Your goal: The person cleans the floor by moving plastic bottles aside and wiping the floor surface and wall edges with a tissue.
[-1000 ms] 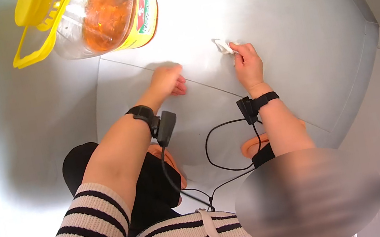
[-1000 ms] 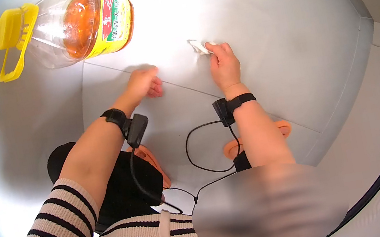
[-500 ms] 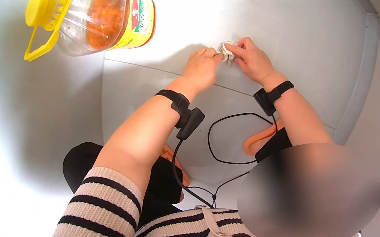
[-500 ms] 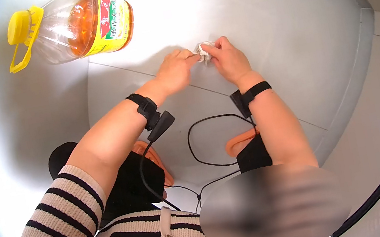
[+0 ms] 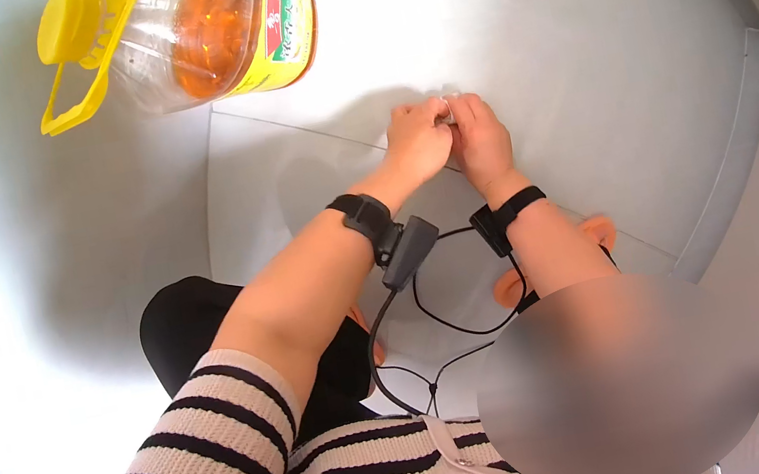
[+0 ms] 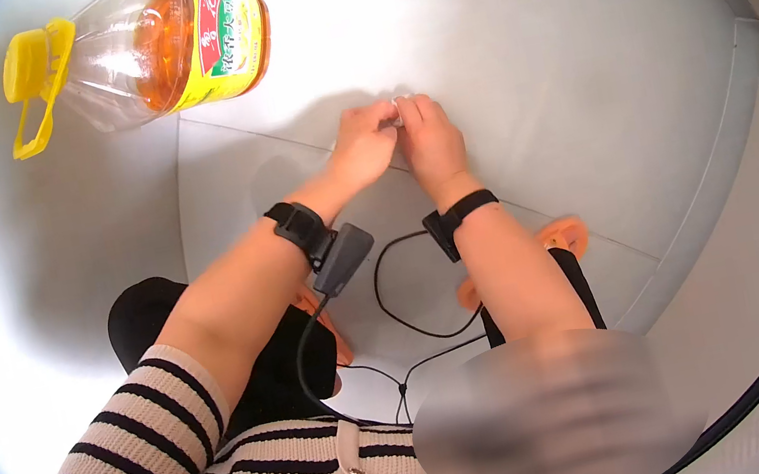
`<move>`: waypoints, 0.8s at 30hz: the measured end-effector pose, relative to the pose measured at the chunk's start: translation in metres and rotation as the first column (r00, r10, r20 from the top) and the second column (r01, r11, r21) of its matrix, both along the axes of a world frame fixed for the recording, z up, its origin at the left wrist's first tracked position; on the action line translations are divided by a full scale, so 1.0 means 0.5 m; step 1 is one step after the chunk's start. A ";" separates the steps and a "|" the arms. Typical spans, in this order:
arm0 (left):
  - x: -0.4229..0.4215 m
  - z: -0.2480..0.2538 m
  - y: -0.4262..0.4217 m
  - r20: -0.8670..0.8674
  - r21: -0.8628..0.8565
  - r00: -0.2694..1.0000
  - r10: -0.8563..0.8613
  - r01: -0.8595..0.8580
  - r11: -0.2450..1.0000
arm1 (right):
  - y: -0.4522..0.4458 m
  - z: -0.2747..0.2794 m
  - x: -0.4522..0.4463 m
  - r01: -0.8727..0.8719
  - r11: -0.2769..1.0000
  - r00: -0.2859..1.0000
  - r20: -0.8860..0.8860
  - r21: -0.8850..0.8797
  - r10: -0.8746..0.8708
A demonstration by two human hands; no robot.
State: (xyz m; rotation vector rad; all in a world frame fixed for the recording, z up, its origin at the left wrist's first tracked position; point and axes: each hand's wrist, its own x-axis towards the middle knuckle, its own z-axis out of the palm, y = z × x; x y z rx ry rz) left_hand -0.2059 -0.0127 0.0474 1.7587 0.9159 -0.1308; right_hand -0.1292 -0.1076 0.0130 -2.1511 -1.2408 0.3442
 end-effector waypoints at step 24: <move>-0.135 0.281 0.146 0.016 -0.314 0.989 0.149 -0.137 0.940 | -0.042 -0.001 0.198 0.608 0.794 0.794 -0.030 0.017 -0.608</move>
